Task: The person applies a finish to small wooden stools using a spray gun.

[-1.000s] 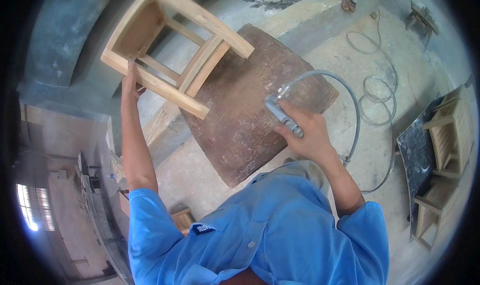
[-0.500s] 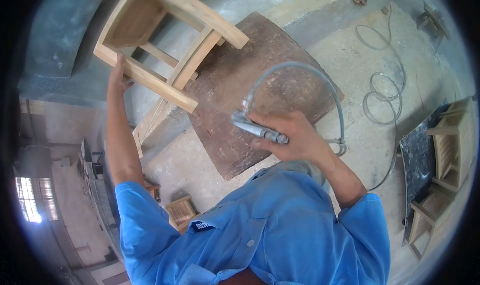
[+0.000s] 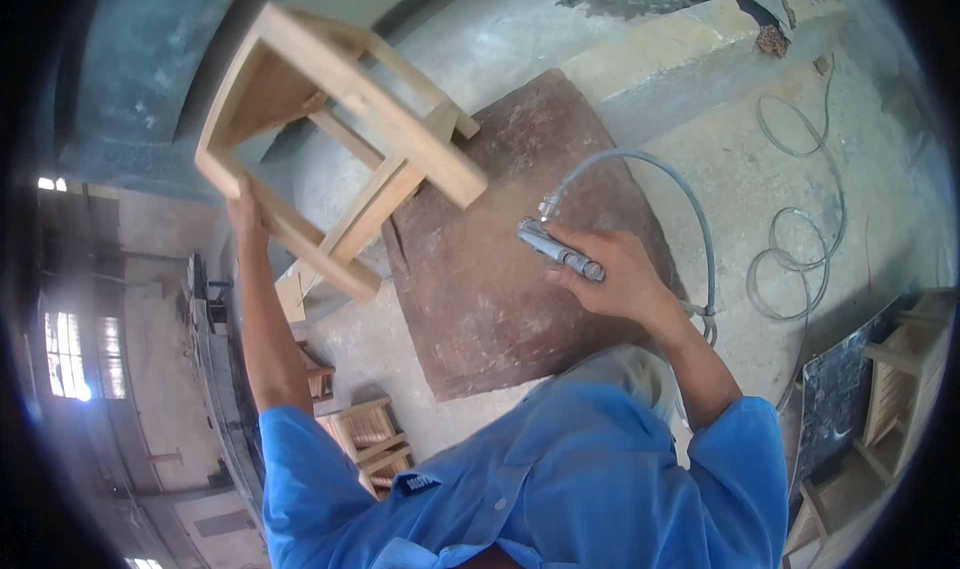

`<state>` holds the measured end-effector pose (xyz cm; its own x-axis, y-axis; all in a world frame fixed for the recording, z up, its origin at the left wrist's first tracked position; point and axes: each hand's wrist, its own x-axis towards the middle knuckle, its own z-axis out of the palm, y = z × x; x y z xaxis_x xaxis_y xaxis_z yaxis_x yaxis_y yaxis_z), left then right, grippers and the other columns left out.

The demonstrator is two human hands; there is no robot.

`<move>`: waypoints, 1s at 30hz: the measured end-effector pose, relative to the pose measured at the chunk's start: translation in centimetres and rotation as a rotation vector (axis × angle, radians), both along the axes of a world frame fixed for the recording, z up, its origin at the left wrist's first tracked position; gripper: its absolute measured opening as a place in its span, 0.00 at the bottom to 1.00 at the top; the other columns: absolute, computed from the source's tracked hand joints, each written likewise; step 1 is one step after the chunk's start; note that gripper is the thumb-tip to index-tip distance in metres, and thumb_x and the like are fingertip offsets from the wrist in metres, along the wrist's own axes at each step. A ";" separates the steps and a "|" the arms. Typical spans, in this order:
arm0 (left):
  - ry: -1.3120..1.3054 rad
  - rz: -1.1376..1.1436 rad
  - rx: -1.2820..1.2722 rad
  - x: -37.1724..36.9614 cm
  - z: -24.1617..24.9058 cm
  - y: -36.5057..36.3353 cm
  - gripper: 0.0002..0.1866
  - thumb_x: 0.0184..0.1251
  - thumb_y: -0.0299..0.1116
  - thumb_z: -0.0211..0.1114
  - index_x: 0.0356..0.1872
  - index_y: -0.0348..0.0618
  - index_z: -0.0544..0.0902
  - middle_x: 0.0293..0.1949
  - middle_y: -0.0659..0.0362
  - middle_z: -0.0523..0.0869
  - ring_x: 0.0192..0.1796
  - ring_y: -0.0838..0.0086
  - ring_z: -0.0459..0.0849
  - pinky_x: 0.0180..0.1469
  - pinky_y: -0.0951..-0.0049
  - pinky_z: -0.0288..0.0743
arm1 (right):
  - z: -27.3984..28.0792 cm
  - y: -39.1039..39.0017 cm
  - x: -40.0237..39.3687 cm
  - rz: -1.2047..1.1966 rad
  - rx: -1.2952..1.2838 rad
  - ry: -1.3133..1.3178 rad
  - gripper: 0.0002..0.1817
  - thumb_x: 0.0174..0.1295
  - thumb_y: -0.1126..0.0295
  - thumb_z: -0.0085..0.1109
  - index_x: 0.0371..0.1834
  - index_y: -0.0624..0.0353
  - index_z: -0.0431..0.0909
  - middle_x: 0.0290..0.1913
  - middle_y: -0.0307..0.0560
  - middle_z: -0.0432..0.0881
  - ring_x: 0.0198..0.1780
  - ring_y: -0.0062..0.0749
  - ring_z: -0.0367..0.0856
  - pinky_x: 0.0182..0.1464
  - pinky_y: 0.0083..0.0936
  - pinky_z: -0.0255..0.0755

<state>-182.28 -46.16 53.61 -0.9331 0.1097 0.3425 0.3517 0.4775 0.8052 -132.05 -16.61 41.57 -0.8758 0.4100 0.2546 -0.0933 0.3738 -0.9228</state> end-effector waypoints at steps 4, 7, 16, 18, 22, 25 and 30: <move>0.074 0.091 0.092 5.9 1.9 -0.7 0.23 0.71 0.46 0.62 0.52 0.34 0.75 0.41 0.53 0.81 0.39 0.68 0.81 0.42 0.66 0.77 | -0.9 3.2 -1.3 -0.080 -0.053 -0.032 0.28 0.53 0.65 0.74 0.59 0.60 0.80 0.40 0.57 0.87 0.38 0.50 0.87 0.41 0.33 0.79; 0.083 0.112 0.114 10.5 1.5 -3.3 0.24 0.71 0.45 0.62 0.55 0.33 0.74 0.43 0.52 0.81 0.42 0.68 0.80 0.46 0.66 0.76 | -1.7 4.4 -1.4 -0.095 -0.027 -0.067 0.28 0.54 0.66 0.74 0.59 0.61 0.80 0.38 0.57 0.86 0.37 0.48 0.87 0.40 0.31 0.78; 0.158 0.294 0.162 22.8 -11.0 -4.9 0.27 0.75 0.36 0.61 0.67 0.31 0.67 0.60 0.51 0.76 0.58 0.67 0.75 0.61 0.67 0.71 | -3.0 11.5 -3.4 -0.049 -0.177 -0.039 0.25 0.62 0.69 0.67 0.62 0.63 0.78 0.42 0.50 0.88 0.39 0.23 0.82 0.45 0.24 0.76; 0.096 0.333 0.286 26.5 -15.9 -5.3 0.28 0.73 0.36 0.65 0.65 0.29 0.68 0.60 0.49 0.77 0.57 0.66 0.77 0.60 0.66 0.72 | -0.2 14.1 -3.6 -0.084 -0.033 0.049 0.24 0.63 0.69 0.65 0.62 0.65 0.77 0.44 0.47 0.87 0.40 0.22 0.81 0.46 0.23 0.75; 0.001 0.542 0.190 34.3 -24.0 -4.5 0.31 0.70 0.32 0.66 0.67 0.25 0.64 0.63 0.42 0.73 0.61 0.60 0.75 0.64 0.63 0.69 | 7.9 19.0 -6.9 -0.161 0.041 0.155 0.20 0.67 0.69 0.63 0.59 0.68 0.79 0.38 0.40 0.85 0.37 0.18 0.80 0.42 0.20 0.75; 0.058 0.571 0.280 39.6 -29.0 -3.9 0.34 0.68 0.31 0.69 0.67 0.23 0.62 0.66 0.40 0.69 0.66 0.57 0.71 0.68 0.62 0.64 | 14.9 21.4 -10.5 -0.168 0.107 0.354 0.17 0.68 0.67 0.62 0.54 0.67 0.81 0.31 0.37 0.84 0.31 0.16 0.78 0.36 0.18 0.73; 0.099 0.560 0.289 44.8 -31.4 -2.2 0.34 0.63 0.26 0.70 0.67 0.26 0.63 0.62 0.43 0.72 0.64 0.59 0.73 0.68 0.62 0.64 | 25.6 22.7 -17.2 -0.067 0.318 0.553 0.14 0.72 0.59 0.58 0.47 0.59 0.83 0.29 0.36 0.84 0.24 0.12 0.74 0.20 0.13 0.64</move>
<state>-137.48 -48.32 22.21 -0.7847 -0.4951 0.3731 0.1911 0.3793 0.9053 -149.26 6.10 67.16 -0.5552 0.2891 0.7799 -0.4912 0.6427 -0.5879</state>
